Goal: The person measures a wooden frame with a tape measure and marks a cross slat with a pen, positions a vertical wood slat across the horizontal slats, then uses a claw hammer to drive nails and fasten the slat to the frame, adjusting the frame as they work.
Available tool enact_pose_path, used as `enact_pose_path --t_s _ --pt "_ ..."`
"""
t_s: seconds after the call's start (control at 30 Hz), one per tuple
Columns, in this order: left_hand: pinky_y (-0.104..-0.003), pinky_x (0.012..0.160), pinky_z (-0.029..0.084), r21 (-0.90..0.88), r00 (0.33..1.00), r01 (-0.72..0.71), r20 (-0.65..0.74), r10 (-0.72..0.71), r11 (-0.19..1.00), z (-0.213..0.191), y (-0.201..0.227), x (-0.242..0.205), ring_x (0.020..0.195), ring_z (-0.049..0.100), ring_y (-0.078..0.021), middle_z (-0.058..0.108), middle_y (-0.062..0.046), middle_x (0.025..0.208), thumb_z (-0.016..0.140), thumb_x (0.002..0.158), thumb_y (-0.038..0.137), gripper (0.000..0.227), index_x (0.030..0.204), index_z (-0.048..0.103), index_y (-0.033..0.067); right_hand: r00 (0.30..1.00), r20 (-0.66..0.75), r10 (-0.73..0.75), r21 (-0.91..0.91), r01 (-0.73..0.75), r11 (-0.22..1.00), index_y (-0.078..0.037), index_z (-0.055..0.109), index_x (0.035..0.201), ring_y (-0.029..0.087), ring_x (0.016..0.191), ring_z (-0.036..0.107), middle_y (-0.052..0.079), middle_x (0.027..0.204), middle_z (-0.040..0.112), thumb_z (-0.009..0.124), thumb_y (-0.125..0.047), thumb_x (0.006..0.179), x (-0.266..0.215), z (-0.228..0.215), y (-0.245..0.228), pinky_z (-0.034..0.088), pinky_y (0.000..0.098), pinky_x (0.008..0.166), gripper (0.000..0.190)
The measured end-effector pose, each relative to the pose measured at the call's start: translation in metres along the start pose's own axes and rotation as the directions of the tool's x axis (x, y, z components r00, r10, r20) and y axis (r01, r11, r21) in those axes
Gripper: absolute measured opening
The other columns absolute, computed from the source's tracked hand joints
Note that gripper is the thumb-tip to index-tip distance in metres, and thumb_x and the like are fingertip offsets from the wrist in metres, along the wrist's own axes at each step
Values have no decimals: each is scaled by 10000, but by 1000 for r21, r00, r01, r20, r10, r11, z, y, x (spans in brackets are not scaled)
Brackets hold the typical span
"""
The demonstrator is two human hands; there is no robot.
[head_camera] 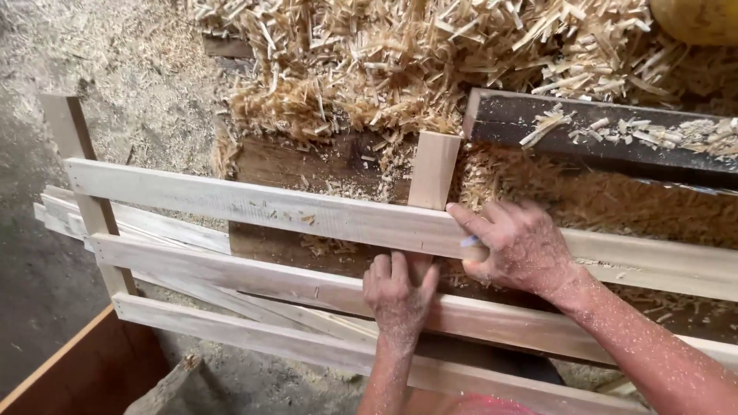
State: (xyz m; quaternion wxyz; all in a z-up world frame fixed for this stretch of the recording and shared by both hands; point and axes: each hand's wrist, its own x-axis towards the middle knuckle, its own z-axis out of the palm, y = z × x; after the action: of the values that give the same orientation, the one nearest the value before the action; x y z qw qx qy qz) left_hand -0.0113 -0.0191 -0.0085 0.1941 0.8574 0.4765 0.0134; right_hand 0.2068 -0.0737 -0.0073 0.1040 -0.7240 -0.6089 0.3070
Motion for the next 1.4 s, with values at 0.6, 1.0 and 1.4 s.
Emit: enact_pose_path --t_s 0.6,1.0,1.4 --pt "-477 669 506 -70 999 1 -54 -5 998 1 -5 0 757 600 -333 561 -121 851 888 651 311 456 925 655 32 999 44 8 92 -12 996 -157 655 1318 233 663 695 86 747 664 793 -220 659 8 -18 -5 618 373 640 676" --pt "-456 606 492 -88 999 32 13 -31 996 1 -9 -4 679 591 -307 567 -114 849 887 657 343 495 969 669 27 997 70 33 216 -47 975 -169 643 1319 320 809 728 112 947 753 819 -268 586 10 -27 -7 603 459 739 760" --pt "-446 621 503 -62 1000 14 10 -14 998 3 -12 -5 711 616 -321 587 -118 849 921 668 395 541 983 687 22 995 81 61 140 -72 987 -207 649 1360 280 732 723 99 857 730 824 -289 656 11 -15 -5 618 427 648 729"
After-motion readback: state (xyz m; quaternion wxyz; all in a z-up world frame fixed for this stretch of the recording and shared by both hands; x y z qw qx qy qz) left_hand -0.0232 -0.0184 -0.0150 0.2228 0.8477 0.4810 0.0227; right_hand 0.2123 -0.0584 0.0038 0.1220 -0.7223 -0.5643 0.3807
